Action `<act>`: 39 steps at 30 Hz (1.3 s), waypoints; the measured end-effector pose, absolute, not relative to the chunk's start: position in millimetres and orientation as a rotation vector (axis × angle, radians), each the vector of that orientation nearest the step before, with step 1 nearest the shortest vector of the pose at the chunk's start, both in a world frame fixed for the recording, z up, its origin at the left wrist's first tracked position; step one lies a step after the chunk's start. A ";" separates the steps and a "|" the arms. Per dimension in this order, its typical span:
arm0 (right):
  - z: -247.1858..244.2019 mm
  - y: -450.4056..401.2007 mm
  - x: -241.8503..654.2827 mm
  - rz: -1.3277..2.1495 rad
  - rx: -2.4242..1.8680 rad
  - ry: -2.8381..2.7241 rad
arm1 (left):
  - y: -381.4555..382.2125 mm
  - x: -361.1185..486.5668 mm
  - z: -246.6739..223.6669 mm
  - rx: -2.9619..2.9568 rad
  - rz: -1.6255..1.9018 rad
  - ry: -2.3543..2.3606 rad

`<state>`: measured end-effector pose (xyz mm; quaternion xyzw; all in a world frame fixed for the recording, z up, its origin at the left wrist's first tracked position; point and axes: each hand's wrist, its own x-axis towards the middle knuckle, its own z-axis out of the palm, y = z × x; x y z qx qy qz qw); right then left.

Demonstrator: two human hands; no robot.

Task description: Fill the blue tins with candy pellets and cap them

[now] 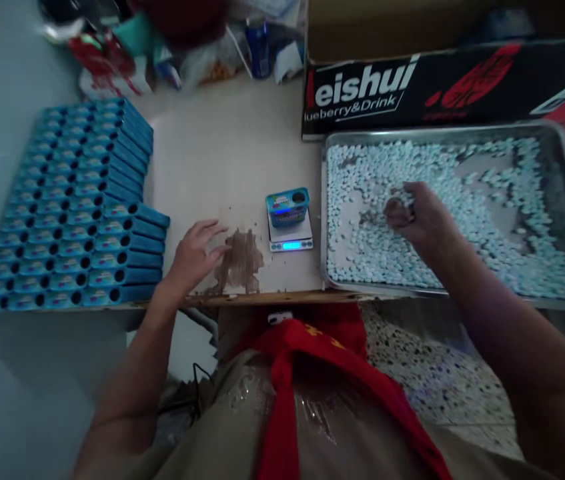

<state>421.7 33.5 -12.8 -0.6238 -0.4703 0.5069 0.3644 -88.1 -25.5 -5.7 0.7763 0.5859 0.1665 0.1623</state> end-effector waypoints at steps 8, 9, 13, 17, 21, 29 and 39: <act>6.3 10.8 415.2 1.604 -1.667 -0.604 | -7.3 -62.5 -21.5 2.179 0.582 1.460; 6.7 7.8 415.3 1.614 -1.682 -0.650 | -7.0 -65.0 -22.8 2.175 0.606 1.455; 11.8 4.6 408.8 1.531 -1.714 -0.819 | -7.8 -77.7 -26.1 2.159 0.686 1.441; 23.0 13.2 385.7 1.479 -1.673 -0.943 | -5.0 -73.9 -24.9 2.129 0.761 1.412; 40.1 28.1 363.6 1.578 -1.564 -0.844 | 2.7 -52.8 -21.0 2.117 0.796 1.386; 53.0 35.7 353.9 1.626 -1.555 -0.777 | 1.9 -14.2 -22.2 1.937 0.878 1.338; 36.6 16.8 389.0 0.739 -1.768 -2.182 | 27.5 42.2 -45.6 1.719 1.007 1.298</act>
